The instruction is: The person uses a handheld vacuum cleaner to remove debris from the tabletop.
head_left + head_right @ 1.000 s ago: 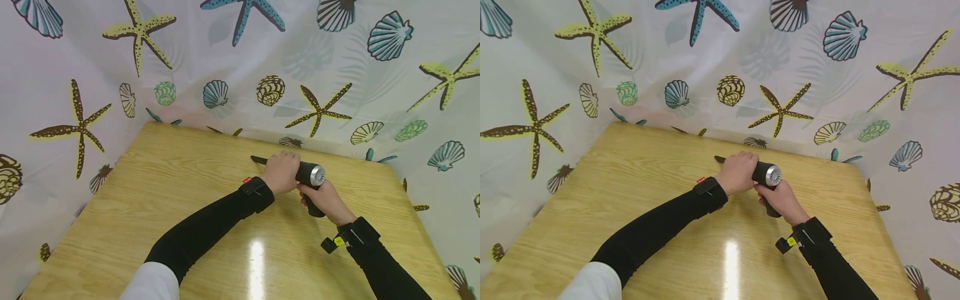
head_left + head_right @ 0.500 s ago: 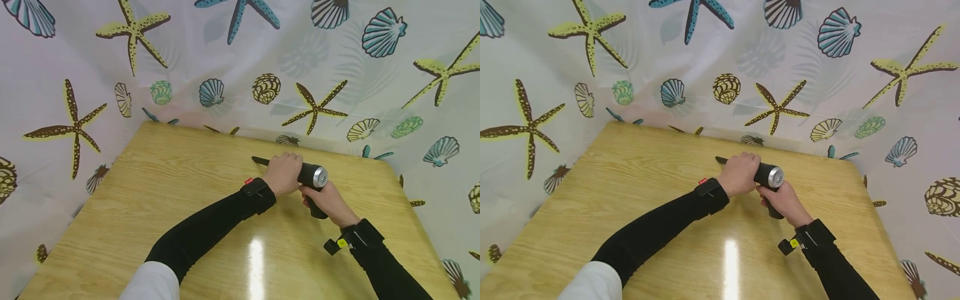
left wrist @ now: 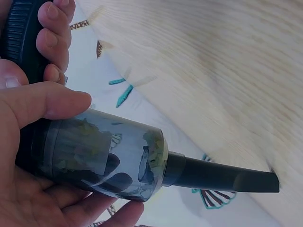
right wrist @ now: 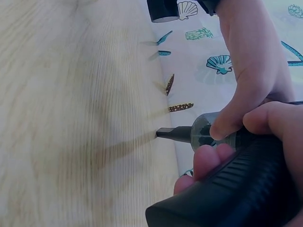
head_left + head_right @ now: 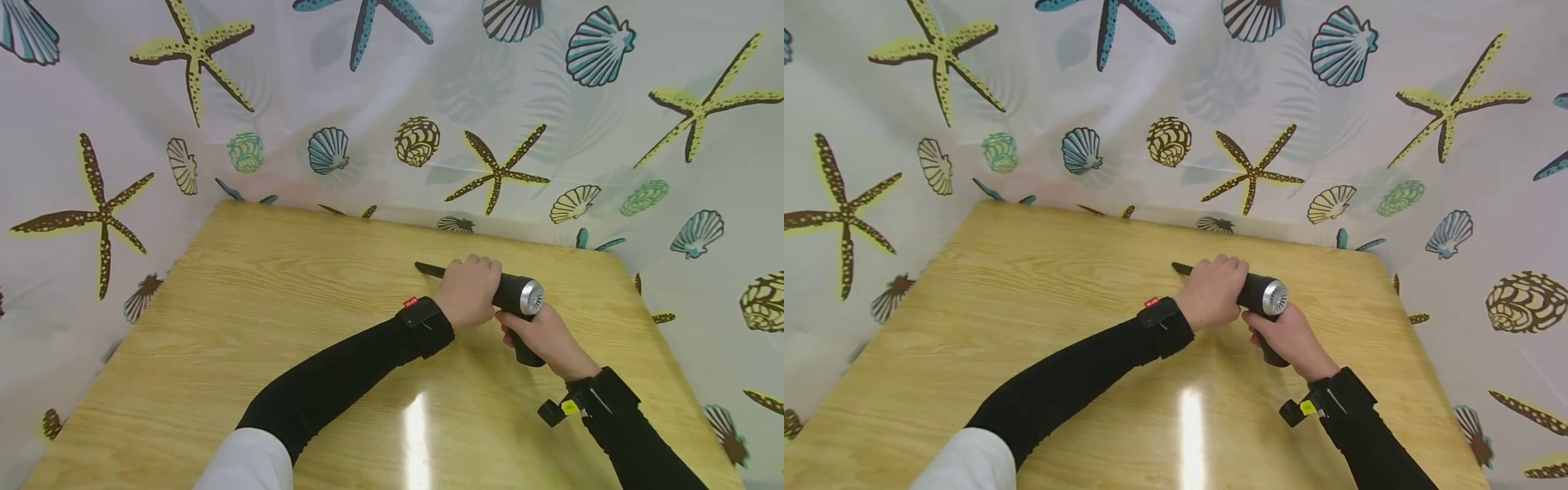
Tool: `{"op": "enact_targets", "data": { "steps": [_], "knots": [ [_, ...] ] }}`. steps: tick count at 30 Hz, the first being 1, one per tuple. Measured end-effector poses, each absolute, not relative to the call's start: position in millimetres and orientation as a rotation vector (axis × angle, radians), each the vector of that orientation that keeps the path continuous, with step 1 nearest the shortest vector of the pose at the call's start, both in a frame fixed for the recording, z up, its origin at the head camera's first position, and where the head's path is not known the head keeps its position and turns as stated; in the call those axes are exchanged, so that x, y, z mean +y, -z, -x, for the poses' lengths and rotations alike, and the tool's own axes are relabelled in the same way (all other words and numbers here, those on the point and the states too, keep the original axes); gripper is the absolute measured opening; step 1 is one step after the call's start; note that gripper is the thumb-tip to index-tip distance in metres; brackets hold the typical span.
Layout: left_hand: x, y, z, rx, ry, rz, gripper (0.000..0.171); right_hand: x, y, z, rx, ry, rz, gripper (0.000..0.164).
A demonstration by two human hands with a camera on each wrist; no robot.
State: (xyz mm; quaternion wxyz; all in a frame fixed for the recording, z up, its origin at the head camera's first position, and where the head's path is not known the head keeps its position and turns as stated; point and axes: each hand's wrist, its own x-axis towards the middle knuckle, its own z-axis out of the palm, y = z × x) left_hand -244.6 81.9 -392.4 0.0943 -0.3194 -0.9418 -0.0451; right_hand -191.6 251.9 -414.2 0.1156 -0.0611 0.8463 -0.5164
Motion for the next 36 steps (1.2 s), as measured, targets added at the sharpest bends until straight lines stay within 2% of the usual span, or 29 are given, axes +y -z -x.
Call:
{"op": "enact_targets", "data": {
  "steps": [15,36],
  "knots": [
    [105.3,387.3,230.7,-2.772,0.118,1.063,0.047,280.5,406.2,166.0,2.481,1.500,0.176,0.046],
    [136.8,386.3,183.1,-2.601,0.074,1.220,0.041,315.9,395.9,108.6,2.530,1.379,0.060,0.051]
  ]
}}
